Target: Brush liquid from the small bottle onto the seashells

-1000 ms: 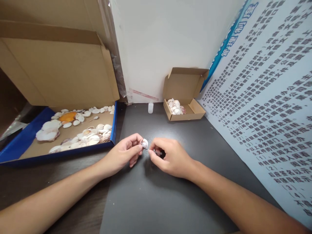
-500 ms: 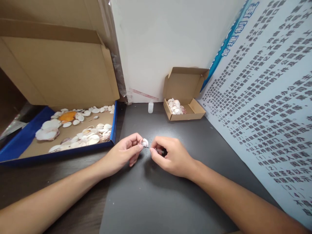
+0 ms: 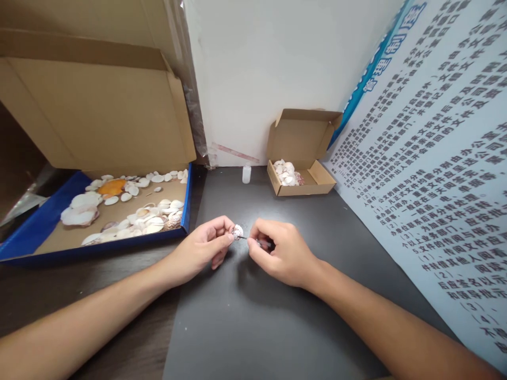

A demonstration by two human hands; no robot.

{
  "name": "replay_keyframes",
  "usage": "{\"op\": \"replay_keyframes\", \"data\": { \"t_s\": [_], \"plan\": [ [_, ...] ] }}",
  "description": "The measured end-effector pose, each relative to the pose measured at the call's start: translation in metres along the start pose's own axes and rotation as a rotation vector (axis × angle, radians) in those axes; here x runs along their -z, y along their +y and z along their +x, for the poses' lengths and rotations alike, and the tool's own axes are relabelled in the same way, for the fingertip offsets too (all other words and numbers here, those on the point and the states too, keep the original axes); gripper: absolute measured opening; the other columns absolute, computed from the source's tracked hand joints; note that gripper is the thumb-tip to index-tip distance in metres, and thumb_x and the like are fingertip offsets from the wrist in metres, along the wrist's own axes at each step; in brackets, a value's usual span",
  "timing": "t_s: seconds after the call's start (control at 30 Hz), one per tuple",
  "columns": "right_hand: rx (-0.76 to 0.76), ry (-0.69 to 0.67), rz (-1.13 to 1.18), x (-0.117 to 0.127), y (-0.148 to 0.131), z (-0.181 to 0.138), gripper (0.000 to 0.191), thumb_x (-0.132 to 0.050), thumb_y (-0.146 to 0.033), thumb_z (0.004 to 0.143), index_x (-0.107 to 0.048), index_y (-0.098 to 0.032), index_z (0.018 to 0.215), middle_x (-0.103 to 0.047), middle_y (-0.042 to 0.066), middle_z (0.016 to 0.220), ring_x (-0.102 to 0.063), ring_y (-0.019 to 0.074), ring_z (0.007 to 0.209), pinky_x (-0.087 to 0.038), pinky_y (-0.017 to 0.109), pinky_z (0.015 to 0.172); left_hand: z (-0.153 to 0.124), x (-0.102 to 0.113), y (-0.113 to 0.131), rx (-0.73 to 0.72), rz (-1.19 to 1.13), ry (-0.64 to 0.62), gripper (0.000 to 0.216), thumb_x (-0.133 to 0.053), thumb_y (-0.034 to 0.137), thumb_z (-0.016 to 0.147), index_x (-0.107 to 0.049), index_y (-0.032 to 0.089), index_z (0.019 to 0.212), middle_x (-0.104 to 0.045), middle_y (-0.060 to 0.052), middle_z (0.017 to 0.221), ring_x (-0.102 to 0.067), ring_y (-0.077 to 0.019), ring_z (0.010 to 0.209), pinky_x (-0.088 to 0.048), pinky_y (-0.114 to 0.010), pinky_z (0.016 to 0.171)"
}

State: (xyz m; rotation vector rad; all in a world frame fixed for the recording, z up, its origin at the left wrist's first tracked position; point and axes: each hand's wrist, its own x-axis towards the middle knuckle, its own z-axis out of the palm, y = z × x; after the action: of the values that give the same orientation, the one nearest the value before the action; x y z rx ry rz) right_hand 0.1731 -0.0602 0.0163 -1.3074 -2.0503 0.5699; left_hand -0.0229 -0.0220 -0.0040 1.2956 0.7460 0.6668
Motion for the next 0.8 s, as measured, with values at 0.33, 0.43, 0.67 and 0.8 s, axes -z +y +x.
{"op": "replay_keyframes", "data": {
  "t_s": [0.33, 0.43, 0.67, 0.8],
  "plan": [
    [-0.121, -0.056, -0.148, -0.0025, 0.0036, 0.0018, 0.011, -0.057, -0.02, 0.082, -0.055, -0.02, 0.071, -0.055, -0.006, 0.061, -0.042, 0.0084, 0.055, -0.024, 0.024, 0.055, -0.0001, -0.0012, 0.0031, 0.007, 0.026, -0.002, 0.028, -0.064, 0.043, 0.087, -0.05, 0.019, 0.087, -0.041, 0.01, 0.054, -0.033, -0.0044, 0.042, -0.034, -0.017, 0.041],
    [-0.112, -0.054, -0.125, -0.0014, 0.0019, 0.0016, 0.012, -0.058, -0.019, 0.081, -0.054, -0.019, 0.069, -0.054, -0.006, 0.06, -0.041, 0.0083, 0.054, -0.025, 0.024, 0.054, -0.0001, -0.0015, 0.0033, 0.009, 0.016, 0.003, 0.029, -0.065, 0.043, 0.086, -0.049, 0.019, 0.086, -0.041, 0.01, 0.054, -0.033, -0.0046, 0.041, -0.034, -0.018, 0.04],
    [-0.014, -0.053, -0.031, -0.0026, 0.0004, -0.0003, 0.012, -0.056, -0.02, 0.084, -0.055, -0.02, 0.072, -0.055, -0.005, 0.063, -0.045, 0.0087, 0.057, -0.03, 0.023, 0.057, -0.0006, 0.0001, 0.0009, 0.008, 0.032, -0.008, 0.028, -0.063, 0.044, 0.087, -0.048, 0.02, 0.086, -0.041, 0.01, 0.053, -0.035, -0.0053, 0.042, -0.034, -0.019, 0.042],
    [-0.06, -0.047, -0.095, -0.0035, 0.0037, 0.0016, 0.011, -0.056, -0.021, 0.085, -0.057, -0.02, 0.074, -0.058, -0.004, 0.065, -0.046, 0.0092, 0.058, -0.029, 0.024, 0.057, -0.0005, -0.0004, 0.0022, 0.008, 0.032, -0.007, 0.028, -0.064, 0.044, 0.087, -0.049, 0.019, 0.086, -0.042, 0.01, 0.054, -0.034, -0.0053, 0.042, -0.034, -0.02, 0.042]
  ]
}}
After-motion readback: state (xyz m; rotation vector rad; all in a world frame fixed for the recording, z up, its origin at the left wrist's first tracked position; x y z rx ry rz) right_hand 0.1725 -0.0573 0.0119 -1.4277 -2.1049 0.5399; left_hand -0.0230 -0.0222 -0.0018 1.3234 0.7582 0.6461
